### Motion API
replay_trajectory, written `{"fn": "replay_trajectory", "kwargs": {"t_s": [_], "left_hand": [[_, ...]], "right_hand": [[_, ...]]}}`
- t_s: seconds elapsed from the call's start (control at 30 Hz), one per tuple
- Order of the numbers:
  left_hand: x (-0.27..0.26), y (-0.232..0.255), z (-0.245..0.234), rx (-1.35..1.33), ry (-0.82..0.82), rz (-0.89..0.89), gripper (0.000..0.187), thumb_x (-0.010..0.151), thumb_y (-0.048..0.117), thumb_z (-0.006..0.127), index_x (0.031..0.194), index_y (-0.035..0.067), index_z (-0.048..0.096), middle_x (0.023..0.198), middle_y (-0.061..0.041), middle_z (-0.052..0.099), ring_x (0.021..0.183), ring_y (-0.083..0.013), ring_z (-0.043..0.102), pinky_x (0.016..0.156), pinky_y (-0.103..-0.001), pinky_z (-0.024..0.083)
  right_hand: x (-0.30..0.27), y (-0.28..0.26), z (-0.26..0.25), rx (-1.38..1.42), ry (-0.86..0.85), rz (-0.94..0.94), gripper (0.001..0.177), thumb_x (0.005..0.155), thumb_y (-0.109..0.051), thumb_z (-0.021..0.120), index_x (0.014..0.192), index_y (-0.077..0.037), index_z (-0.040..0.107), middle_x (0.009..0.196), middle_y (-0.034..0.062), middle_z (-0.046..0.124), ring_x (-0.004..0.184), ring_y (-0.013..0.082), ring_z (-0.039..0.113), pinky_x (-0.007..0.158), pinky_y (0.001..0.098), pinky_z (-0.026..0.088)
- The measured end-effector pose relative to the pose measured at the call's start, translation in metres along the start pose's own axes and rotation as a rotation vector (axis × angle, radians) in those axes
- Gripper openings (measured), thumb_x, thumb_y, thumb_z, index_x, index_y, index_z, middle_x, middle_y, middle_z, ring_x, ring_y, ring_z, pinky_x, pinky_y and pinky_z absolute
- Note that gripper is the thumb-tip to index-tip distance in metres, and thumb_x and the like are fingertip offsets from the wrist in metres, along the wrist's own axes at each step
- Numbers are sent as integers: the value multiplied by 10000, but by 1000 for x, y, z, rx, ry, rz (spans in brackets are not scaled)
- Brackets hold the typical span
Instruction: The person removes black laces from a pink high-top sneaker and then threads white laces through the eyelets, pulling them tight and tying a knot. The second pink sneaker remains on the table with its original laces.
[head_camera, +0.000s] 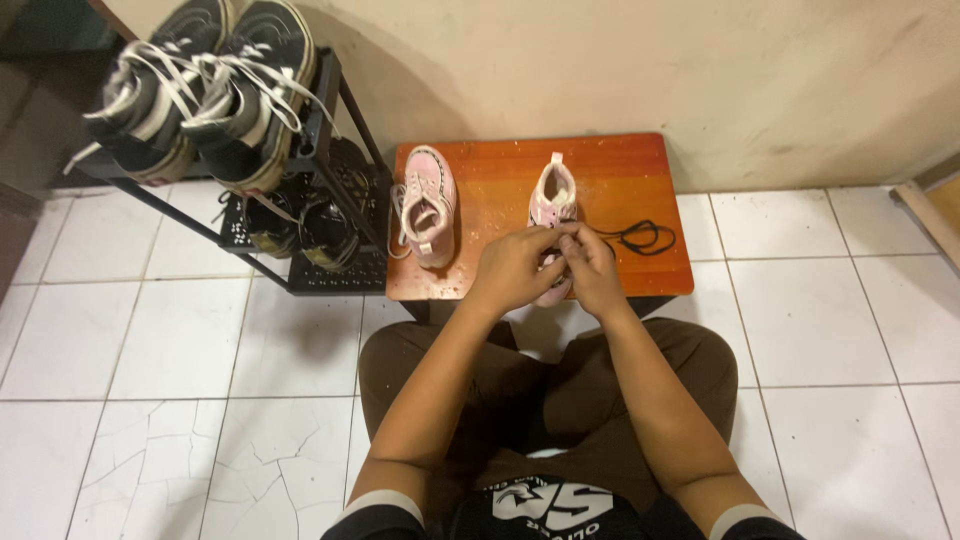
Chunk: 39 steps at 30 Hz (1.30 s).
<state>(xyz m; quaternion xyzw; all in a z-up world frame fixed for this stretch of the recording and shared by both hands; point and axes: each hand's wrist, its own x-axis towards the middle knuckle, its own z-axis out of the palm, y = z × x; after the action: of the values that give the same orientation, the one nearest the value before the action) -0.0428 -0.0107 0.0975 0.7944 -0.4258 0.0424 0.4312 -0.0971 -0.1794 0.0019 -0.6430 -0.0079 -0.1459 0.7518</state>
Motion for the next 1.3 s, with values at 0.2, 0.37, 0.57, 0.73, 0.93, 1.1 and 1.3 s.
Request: {"fn": "replay_trajectory", "kwargs": {"t_s": [0.2, 0.37, 0.57, 0.73, 0.93, 1.1, 1.3], "left_hand": [[-5, -11, -27, -78, -23, -207, 301, 976, 368, 639, 1010, 70, 667, 795, -147, 689, 755, -338, 694, 675, -435, 524], [-9, -13, -21, -122, -94, -206, 299, 1041, 336, 521, 995, 68, 646, 854, -148, 690, 839, -352, 698, 737, -445, 521], [-10, -7, -7, -17, -47, -60, 262, 949, 294, 586, 1060, 89, 704, 940, -129, 692, 871, -362, 685, 736, -467, 533], [-3, -11, -7, -4, 0, -91, 284, 944, 322, 613, 1075, 109, 747, 975, -95, 705, 859, -342, 689, 722, -454, 539], [-1, -36, 4, -109, 73, -201, 226, 860, 271, 700, 951, 83, 785, 872, -94, 698, 744, -273, 692, 666, -399, 533], [1, -61, 12, -208, 236, -254, 142, 914, 208, 743, 926, 68, 763, 880, -89, 731, 743, -226, 702, 710, -361, 550], [9, -70, 25, 132, 226, -17, 275, 888, 169, 714, 1156, 107, 726, 1258, -115, 641, 1118, -341, 644, 900, -457, 518]], "right_hand": [[5, 20, -36, -198, 179, 43, 262, 1089, -155, 666, 885, 10, 663, 794, -27, 535, 721, 60, 413, 640, 235, 333], [10, -11, -28, -481, 149, 42, 194, 1004, -174, 694, 1005, 15, 737, 905, 47, 677, 834, 114, 577, 761, 276, 462], [1, -50, 12, -484, -47, -258, 420, 1019, -147, 549, 1418, -16, 554, 1372, 142, 615, 1240, 204, 588, 1047, 344, 471], [6, -39, 25, -370, -38, -15, 291, 1060, -197, 522, 1274, -13, 591, 1112, 86, 673, 990, 168, 621, 865, 329, 507], [25, -9, 5, -583, 27, 112, 227, 1033, -231, 577, 1003, -13, 632, 797, 36, 671, 713, 117, 598, 655, 301, 493], [25, 5, -15, -593, 8, 198, 232, 1025, -218, 616, 955, 3, 634, 764, 51, 657, 694, 113, 574, 632, 300, 488], [29, -1, -9, -496, 71, 97, 173, 1038, -153, 642, 1011, 12, 686, 810, 65, 674, 711, 84, 540, 634, 269, 460]]}}
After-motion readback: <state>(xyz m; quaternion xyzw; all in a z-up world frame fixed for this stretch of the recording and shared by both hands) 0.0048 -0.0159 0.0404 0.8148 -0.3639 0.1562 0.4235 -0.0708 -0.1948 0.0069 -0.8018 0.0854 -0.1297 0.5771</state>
